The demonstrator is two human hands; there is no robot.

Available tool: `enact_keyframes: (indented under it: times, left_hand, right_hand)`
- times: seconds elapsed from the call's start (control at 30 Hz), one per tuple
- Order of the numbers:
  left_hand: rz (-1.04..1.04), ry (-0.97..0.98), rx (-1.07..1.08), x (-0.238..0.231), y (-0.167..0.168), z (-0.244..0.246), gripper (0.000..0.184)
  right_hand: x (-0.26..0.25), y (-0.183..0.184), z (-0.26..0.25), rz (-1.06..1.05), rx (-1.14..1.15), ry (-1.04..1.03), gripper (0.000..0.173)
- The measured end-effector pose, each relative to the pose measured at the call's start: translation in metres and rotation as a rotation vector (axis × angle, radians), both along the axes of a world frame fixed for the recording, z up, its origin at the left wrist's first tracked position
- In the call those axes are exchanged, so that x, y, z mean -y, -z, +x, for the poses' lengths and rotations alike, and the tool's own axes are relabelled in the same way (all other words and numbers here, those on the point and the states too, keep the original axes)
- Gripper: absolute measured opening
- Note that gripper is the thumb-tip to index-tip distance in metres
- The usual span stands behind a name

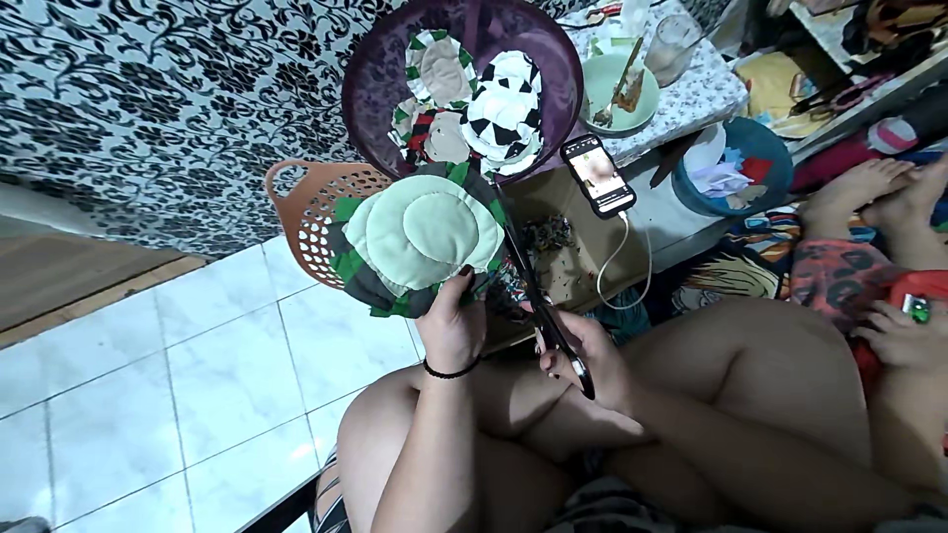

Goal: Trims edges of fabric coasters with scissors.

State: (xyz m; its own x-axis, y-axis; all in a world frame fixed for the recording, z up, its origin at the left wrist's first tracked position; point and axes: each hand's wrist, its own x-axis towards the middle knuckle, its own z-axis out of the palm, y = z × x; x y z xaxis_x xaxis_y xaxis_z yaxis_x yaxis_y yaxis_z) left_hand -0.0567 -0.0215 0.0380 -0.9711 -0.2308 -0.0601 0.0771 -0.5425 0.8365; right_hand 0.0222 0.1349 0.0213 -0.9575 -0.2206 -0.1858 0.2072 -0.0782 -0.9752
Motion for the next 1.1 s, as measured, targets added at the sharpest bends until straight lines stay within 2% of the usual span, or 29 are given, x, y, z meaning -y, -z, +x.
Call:
enact_keyframes:
  times: [0.2, 0.37, 0.67, 0.9, 1.1]
  left_hand:
    - [-0.028, 0.047, -0.035, -0.005, 0.004, 0.004, 0.026]
    - [-0.02, 0.08, -0.044, -0.003, 0.005, 0.002, 0.026]
    - [0.032, 0.095, -0.01, 0.001, 0.003, 0.001, 0.028]
    - [0.03, 0.092, -0.006, 0.005, 0.003, -0.001, 0.028]
    - [0.068, 0.105, 0.005, 0.012, 0.003, -0.004, 0.028]
  right_hand:
    - [-0.002, -0.003, -0.003, -0.021, -0.034, 0.041, 0.072]
    - [-0.003, -0.007, -0.003, -0.019, 0.005, 0.053, 0.074]
    - [-0.001, -0.011, 0.002, -0.07, 0.026, 0.064, 0.066]
    - [0.0, -0.013, 0.003, -0.07, 0.009, 0.077, 0.053]
    - [-0.003, -0.013, 0.003, -0.051, 0.011, 0.072, 0.049]
